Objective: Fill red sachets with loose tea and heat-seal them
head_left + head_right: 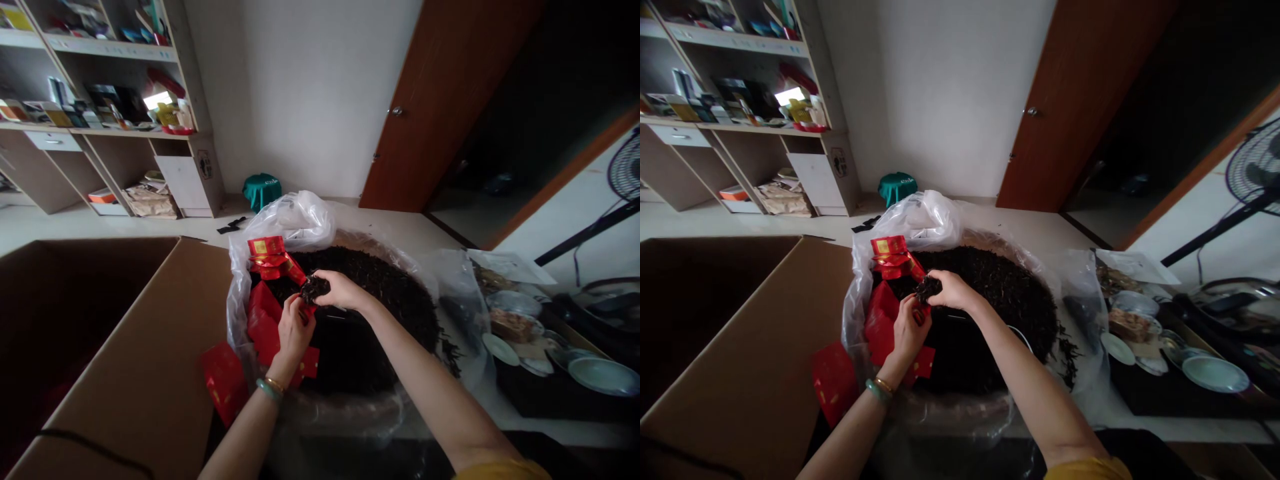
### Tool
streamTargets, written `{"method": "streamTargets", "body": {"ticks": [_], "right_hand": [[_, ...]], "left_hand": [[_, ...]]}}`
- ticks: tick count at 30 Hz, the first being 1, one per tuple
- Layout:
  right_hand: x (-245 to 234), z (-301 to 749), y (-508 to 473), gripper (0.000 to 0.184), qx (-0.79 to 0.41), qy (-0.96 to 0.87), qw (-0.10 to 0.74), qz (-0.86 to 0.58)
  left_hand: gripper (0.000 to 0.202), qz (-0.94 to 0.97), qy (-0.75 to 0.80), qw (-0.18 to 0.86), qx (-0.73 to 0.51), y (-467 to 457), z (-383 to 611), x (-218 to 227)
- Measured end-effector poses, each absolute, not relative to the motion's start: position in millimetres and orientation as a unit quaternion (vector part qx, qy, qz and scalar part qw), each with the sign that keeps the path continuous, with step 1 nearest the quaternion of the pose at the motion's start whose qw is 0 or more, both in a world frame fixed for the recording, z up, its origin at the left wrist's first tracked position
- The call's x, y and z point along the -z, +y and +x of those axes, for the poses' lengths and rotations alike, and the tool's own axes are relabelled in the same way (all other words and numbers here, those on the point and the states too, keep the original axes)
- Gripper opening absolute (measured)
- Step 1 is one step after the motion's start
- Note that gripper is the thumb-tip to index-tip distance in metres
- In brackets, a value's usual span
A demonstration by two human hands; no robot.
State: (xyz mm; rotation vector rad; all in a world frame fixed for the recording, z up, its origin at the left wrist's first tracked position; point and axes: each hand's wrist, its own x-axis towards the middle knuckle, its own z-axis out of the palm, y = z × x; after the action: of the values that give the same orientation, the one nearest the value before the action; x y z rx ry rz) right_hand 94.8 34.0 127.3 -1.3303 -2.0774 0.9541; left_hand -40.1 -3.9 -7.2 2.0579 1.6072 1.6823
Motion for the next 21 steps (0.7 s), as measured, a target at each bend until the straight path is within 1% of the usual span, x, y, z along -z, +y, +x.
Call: {"method": "streamTargets", "body": {"ticks": [3, 5, 12, 16, 21], "right_hand": [[-128.7, 90.7, 30.3, 0.042, -0.263, -0.783, 0.224, -0.517], [-128.6, 88.8, 27.6, 0.043, -0.242, -0.788, 0.216, -0.524], [-128.2, 90.4, 24.1, 0.027, -0.221, -0.804, 0.187, -0.519], [-131.4, 87.1, 23.8, 0.024, -0.174, -0.812, 0.136, -0.54], [-131.5, 78.2, 24.2, 0.023, -0.103, -0.813, 0.064, -0.569]], "left_hand": [[0.046, 0.66, 0.519, 0.018, -0.543, -4.2, -39.0, 7.4], [0.047, 0.66, 0.516, 0.015, -0.546, -3.5, -38.7, 8.8], [0.053, 0.667, 0.508, -0.008, -0.545, -1.3, -39.9, 13.8], [0.057, 0.655, 0.522, 0.008, -0.546, -2.1, -39.6, 13.5], [0.055, 0.653, 0.528, 0.014, -0.543, -1.3, -38.8, 14.1]]}}
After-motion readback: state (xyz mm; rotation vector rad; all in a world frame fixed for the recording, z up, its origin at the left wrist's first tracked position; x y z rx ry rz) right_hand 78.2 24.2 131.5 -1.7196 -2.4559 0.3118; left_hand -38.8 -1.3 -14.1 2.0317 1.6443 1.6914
